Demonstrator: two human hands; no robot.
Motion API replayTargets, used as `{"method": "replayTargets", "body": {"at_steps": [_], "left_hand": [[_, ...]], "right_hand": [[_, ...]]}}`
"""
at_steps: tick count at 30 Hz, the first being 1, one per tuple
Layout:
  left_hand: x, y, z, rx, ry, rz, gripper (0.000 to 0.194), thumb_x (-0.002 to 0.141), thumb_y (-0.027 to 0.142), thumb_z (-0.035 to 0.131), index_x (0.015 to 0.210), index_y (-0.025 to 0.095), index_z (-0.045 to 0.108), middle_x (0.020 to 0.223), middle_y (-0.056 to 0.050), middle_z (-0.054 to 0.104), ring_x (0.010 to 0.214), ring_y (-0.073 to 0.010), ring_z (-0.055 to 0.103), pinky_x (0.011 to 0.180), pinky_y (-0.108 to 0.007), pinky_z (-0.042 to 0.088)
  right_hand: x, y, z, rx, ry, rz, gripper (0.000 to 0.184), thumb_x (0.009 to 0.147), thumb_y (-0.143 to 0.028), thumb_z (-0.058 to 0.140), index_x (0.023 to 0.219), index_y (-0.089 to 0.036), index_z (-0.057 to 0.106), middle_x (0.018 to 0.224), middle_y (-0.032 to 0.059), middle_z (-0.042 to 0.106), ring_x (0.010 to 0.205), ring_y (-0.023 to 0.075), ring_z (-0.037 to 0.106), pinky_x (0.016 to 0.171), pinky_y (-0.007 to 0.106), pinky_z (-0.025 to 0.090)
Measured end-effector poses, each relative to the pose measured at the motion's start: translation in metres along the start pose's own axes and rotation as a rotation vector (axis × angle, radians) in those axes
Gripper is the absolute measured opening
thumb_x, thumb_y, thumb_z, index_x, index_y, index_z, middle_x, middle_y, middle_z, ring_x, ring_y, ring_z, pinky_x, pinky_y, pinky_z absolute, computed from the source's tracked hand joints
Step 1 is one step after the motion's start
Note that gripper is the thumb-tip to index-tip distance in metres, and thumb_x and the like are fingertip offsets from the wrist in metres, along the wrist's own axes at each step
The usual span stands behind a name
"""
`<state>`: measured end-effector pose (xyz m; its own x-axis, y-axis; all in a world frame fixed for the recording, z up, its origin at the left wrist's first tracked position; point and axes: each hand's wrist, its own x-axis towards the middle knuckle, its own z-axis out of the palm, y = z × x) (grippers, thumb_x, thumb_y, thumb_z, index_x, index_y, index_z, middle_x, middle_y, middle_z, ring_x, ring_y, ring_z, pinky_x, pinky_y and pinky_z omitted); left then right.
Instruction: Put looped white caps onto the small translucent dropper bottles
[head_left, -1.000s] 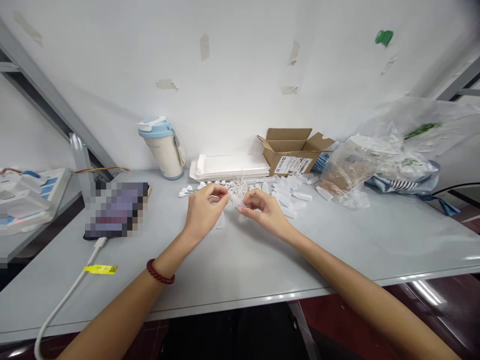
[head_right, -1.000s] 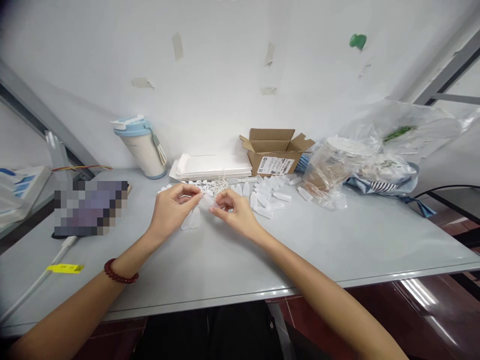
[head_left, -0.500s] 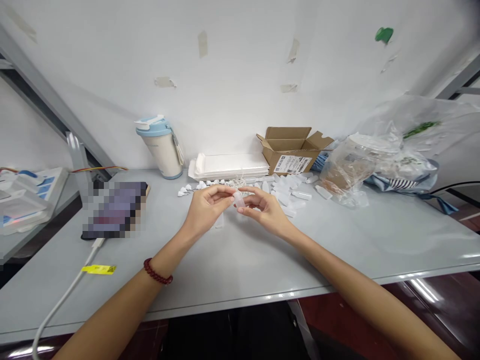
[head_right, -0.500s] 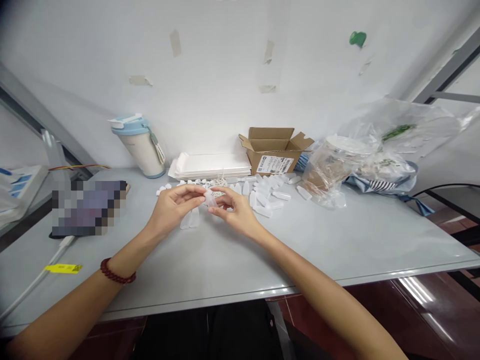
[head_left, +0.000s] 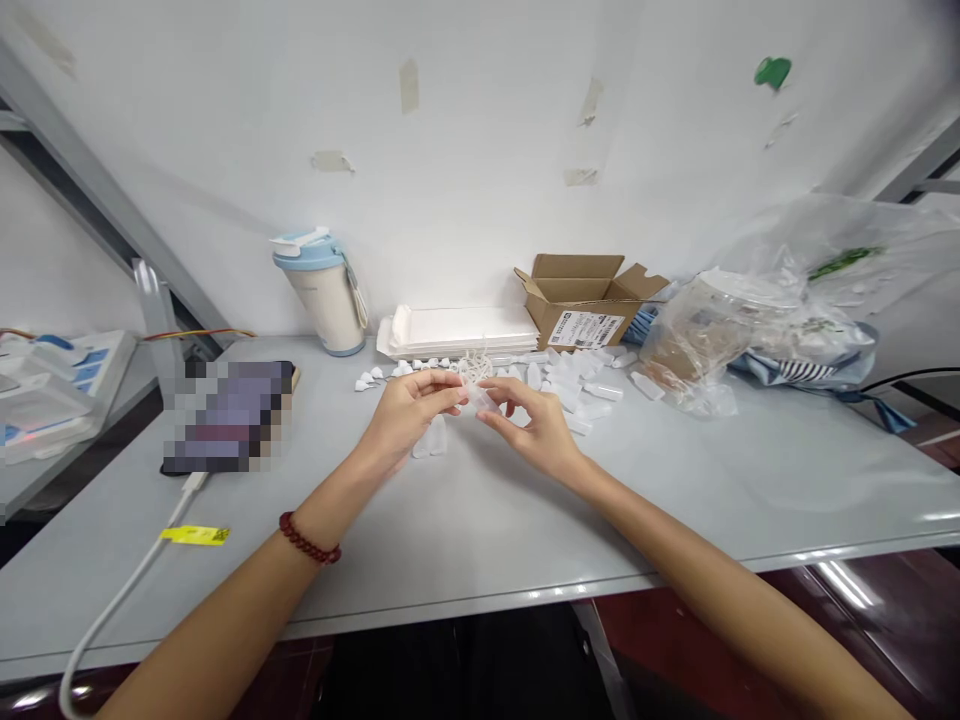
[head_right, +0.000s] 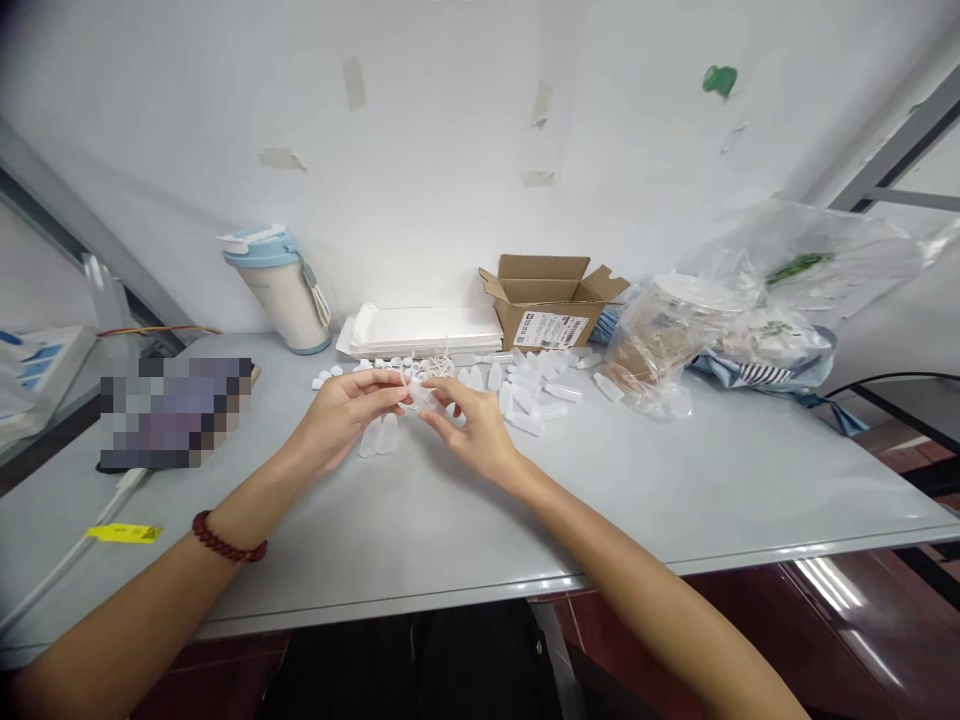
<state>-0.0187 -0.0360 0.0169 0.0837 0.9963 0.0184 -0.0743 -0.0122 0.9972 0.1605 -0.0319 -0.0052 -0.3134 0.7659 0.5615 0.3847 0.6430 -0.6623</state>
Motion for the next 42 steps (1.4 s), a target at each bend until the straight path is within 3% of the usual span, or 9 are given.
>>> {"method": "replayTargets", "body": {"at_steps": [13,19,22,25,27,30,33,38,42], "left_hand": [[0.0,0.005,-0.004,0.195,-0.088,0.021,0.021,0.07,0.038,0.072,0.079,0.019,0.071,0.086,-0.002,0.066,0.078,-0.0144,0.055,0.067,-0.026,0.045],[0.002,0.003,-0.006,0.224,-0.132,0.015,0.022,0.069,0.036,0.07,0.081,0.018,0.072,0.092,-0.004,0.069,0.073,-0.0144,0.058,0.071,-0.03,0.048],[0.002,0.006,-0.009,0.337,-0.084,0.011,0.02,0.069,0.033,0.067,0.081,0.017,0.071,0.09,-0.005,0.071,0.076,-0.0175,0.061,0.071,-0.032,0.05],[0.001,0.011,-0.012,0.621,0.065,0.161,0.019,0.074,0.029,0.06,0.084,0.016,0.07,0.089,-0.006,0.071,0.082,-0.0204,0.062,0.075,-0.035,0.05],[0.0,0.012,-0.013,0.816,0.088,0.309,0.02,0.077,0.025,0.055,0.088,0.016,0.068,0.092,-0.007,0.07,0.082,-0.0203,0.062,0.074,-0.036,0.05],[-0.004,0.009,-0.011,0.962,-0.106,0.481,0.022,0.079,0.024,0.053,0.096,0.018,0.065,0.105,-0.007,0.067,0.09,-0.0217,0.06,0.073,-0.036,0.052],[-0.007,0.005,-0.006,1.056,-0.272,0.582,0.022,0.081,0.026,0.055,0.1,0.018,0.063,0.11,-0.009,0.063,0.107,-0.0251,0.052,0.088,-0.041,0.047],[-0.009,0.002,-0.002,1.162,-0.355,0.608,0.026,0.076,0.03,0.066,0.097,0.016,0.06,0.104,-0.008,0.062,0.109,-0.0274,0.046,0.091,-0.041,0.044],[-0.008,0.003,-0.005,1.149,-0.362,0.596,0.023,0.077,0.027,0.063,0.097,0.018,0.058,0.099,-0.007,0.062,0.106,-0.0265,0.046,0.087,-0.04,0.045]], "right_hand": [[-0.001,-0.001,0.003,0.055,0.007,0.006,0.026,0.081,-0.025,0.065,0.106,-0.02,0.06,0.08,0.0018,0.069,0.071,0.0124,0.062,0.063,0.025,0.047],[-0.003,-0.002,0.006,0.197,-0.049,0.134,0.029,0.082,-0.028,0.062,0.109,-0.019,0.058,0.079,0.0023,0.07,0.071,0.0134,0.064,0.066,0.027,0.05],[-0.004,-0.001,0.009,0.225,-0.08,0.218,0.029,0.08,-0.028,0.063,0.108,-0.018,0.058,0.078,0.0023,0.068,0.071,0.0142,0.063,0.069,0.029,0.051],[-0.005,0.0,0.014,0.18,-0.09,0.332,0.026,0.077,-0.027,0.065,0.1,-0.017,0.06,0.079,0.0033,0.066,0.068,0.0143,0.063,0.063,0.029,0.05],[-0.005,0.001,0.016,0.148,-0.106,0.414,0.024,0.075,-0.027,0.067,0.094,-0.015,0.059,0.082,0.0041,0.065,0.064,0.0136,0.062,0.058,0.027,0.049],[-0.005,0.002,0.019,0.148,-0.128,0.487,0.024,0.072,-0.028,0.069,0.088,-0.015,0.058,0.084,0.0044,0.063,0.061,0.0127,0.061,0.053,0.025,0.048],[-0.004,0.002,0.019,0.2,-0.121,0.507,0.024,0.072,-0.031,0.069,0.085,-0.015,0.056,0.083,0.0034,0.06,0.059,0.0123,0.061,0.05,0.025,0.047],[-0.004,0.003,0.019,0.339,-0.132,0.552,0.031,0.069,-0.037,0.072,0.08,-0.015,0.053,0.08,0.0018,0.059,0.048,0.0109,0.06,0.045,0.024,0.045],[-0.004,0.003,0.021,0.372,-0.167,0.536,0.028,0.074,-0.037,0.069,0.084,-0.014,0.055,0.075,0.001,0.061,0.049,0.0108,0.059,0.047,0.024,0.045]]}}
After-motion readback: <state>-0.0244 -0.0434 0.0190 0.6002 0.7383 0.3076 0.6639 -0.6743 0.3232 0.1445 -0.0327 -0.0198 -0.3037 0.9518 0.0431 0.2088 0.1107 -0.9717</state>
